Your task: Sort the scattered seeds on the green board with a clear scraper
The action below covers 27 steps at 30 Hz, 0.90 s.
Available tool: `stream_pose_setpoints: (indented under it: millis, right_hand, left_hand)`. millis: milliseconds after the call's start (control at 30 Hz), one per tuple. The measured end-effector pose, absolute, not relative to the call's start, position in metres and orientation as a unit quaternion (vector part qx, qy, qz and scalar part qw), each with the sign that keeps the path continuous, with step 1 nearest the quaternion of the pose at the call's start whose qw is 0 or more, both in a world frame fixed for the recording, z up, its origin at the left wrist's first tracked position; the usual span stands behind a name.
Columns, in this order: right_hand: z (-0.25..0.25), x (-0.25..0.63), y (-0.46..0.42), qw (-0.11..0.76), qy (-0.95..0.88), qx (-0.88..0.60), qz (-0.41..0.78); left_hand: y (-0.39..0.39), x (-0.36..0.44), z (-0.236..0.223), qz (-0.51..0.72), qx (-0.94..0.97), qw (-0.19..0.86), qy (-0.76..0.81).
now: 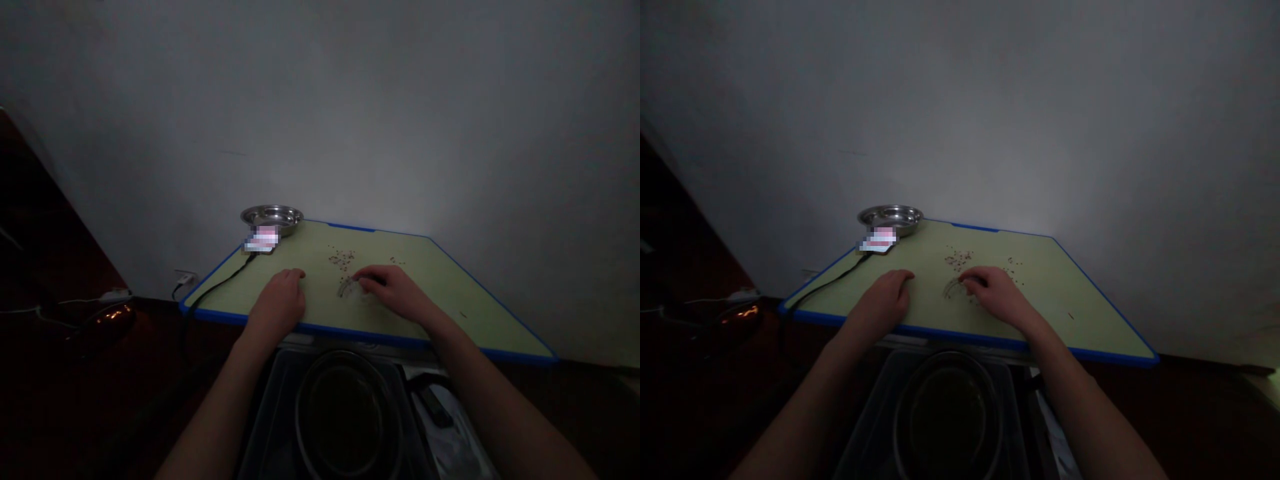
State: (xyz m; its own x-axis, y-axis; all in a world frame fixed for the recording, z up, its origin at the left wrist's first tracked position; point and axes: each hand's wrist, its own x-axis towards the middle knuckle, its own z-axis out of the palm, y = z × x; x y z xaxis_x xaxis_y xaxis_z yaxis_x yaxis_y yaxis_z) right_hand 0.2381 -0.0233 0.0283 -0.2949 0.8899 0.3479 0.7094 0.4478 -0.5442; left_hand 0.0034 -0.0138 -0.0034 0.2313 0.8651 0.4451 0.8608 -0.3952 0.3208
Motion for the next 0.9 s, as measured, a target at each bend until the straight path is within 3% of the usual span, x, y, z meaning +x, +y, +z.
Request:
stream_pose_setpoints:
  millis: [533,900]
  right_hand:
    - [0.022,0.238,-0.019,0.328,-0.789,-0.509,0.101]
    - [0.0,0.271,-0.04,0.439,-0.697,-0.566,0.035]
  left_hand:
    - [-0.014,0.002,-0.003,0.285,0.784,0.003,0.551]
    - [-0.012,-0.001,-0.004,0.301,0.781,0.003,0.547]
